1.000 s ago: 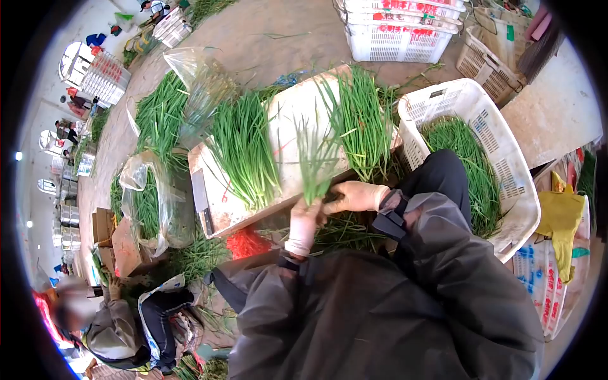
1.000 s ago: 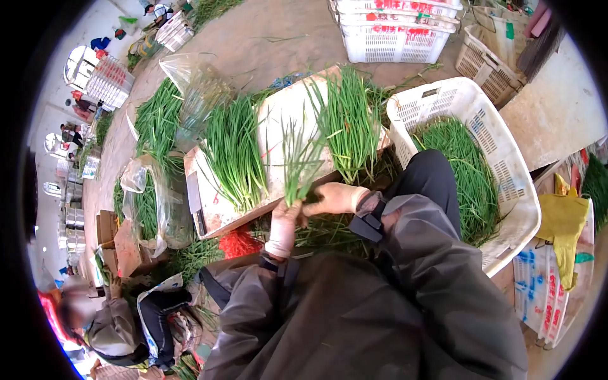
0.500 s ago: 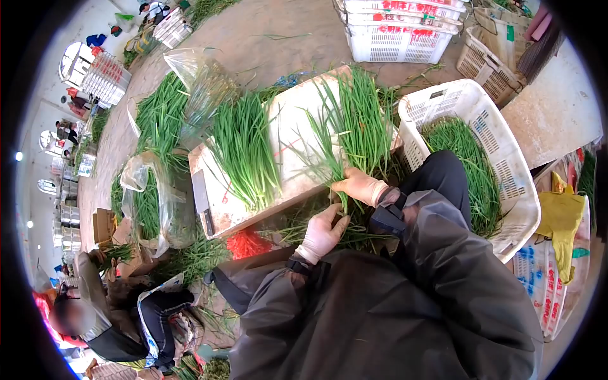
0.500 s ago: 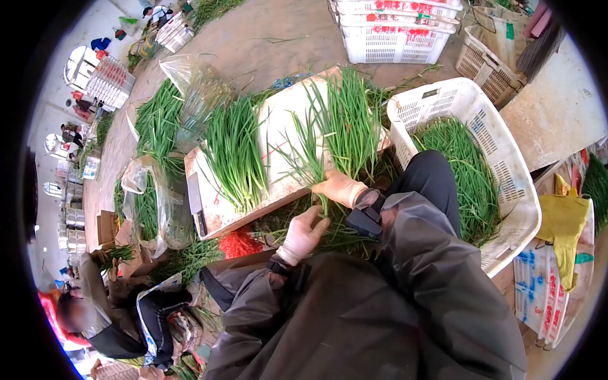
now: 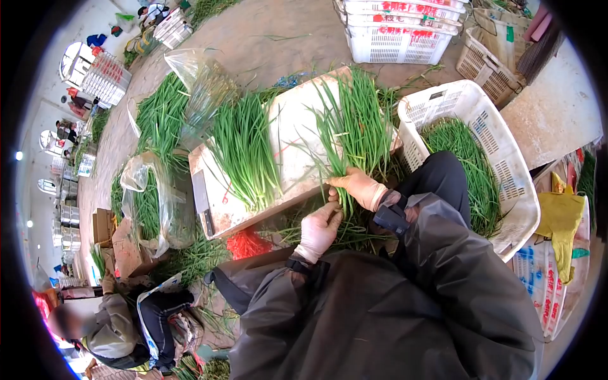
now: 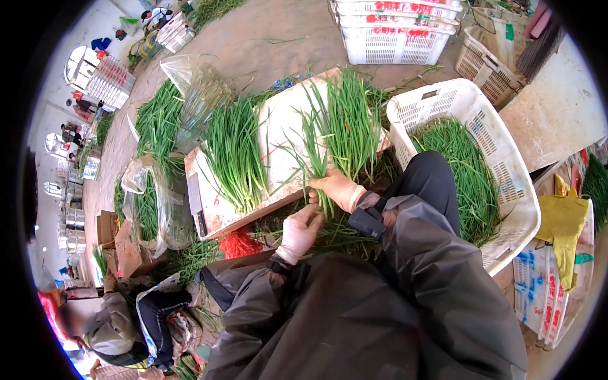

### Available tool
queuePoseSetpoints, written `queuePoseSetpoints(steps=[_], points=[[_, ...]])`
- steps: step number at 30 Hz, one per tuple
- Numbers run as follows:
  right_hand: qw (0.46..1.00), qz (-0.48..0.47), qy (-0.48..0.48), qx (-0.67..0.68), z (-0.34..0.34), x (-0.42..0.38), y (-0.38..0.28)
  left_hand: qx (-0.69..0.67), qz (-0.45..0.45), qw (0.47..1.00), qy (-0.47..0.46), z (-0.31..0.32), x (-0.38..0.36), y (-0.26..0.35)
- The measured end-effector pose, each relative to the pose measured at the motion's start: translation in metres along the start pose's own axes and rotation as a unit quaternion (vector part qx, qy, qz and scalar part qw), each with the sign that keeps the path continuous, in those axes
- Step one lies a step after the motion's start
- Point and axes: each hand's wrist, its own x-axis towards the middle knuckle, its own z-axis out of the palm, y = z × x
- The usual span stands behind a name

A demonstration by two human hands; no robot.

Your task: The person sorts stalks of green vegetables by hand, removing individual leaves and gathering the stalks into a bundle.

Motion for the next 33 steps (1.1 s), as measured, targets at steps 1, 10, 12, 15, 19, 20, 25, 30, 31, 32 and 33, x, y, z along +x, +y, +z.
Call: queuePoseSetpoints(steps=[1, 10, 12, 15, 19, 20, 25, 30, 31, 32, 33], points=[[1.000, -0.002, 0.006, 0.006, 0.001, 0.000, 0.002, -0.022, -0.035, 0.999, -0.006, 0.001, 0.000, 0.000], [0.999, -0.015, 0.045, 0.003, -0.002, 0.006, 0.024, -0.424, -0.226, 0.876, 0.041, 0.008, 0.002, -0.013], [0.999, -0.002, 0.036, -0.012, 0.002, 0.002, 0.024, -0.399, -0.252, 0.881, 0.029, 0.004, 0.003, -0.009], [1.000, 0.014, 0.020, -0.013, 0.003, 0.004, 0.033, -0.348, -0.277, 0.896, 0.004, 0.002, 0.004, 0.000], [1.000, 0.002, 0.019, -0.006, 0.004, 0.007, 0.045, -0.363, -0.294, 0.884, -0.019, 0.001, 0.003, -0.007], [1.000, -0.002, 0.025, -0.001, 0.004, 0.007, 0.045, -0.382, -0.305, 0.872, -0.014, 0.000, 0.003, -0.010], [0.990, 0.084, 0.010, 0.110, 0.004, 0.006, 0.035, -0.458, -0.330, 0.825, -0.018, -0.016, 0.007, 0.012], [0.970, 0.141, -0.042, 0.194, 0.003, 0.001, 0.020, -0.499, -0.283, 0.816, -0.076, -0.018, 0.002, 0.003], [0.971, 0.129, -0.023, 0.198, 0.005, 0.000, 0.017, -0.504, -0.278, 0.814, -0.080, -0.018, 0.001, 0.002], [0.972, 0.117, -0.003, 0.202, 0.005, 0.000, 0.014, -0.490, -0.282, 0.820, -0.090, -0.017, 0.000, 0.000], [0.972, 0.108, -0.006, 0.208, 0.004, 0.001, 0.011, -0.477, -0.286, 0.825, -0.099, -0.015, 0.000, -0.001]])
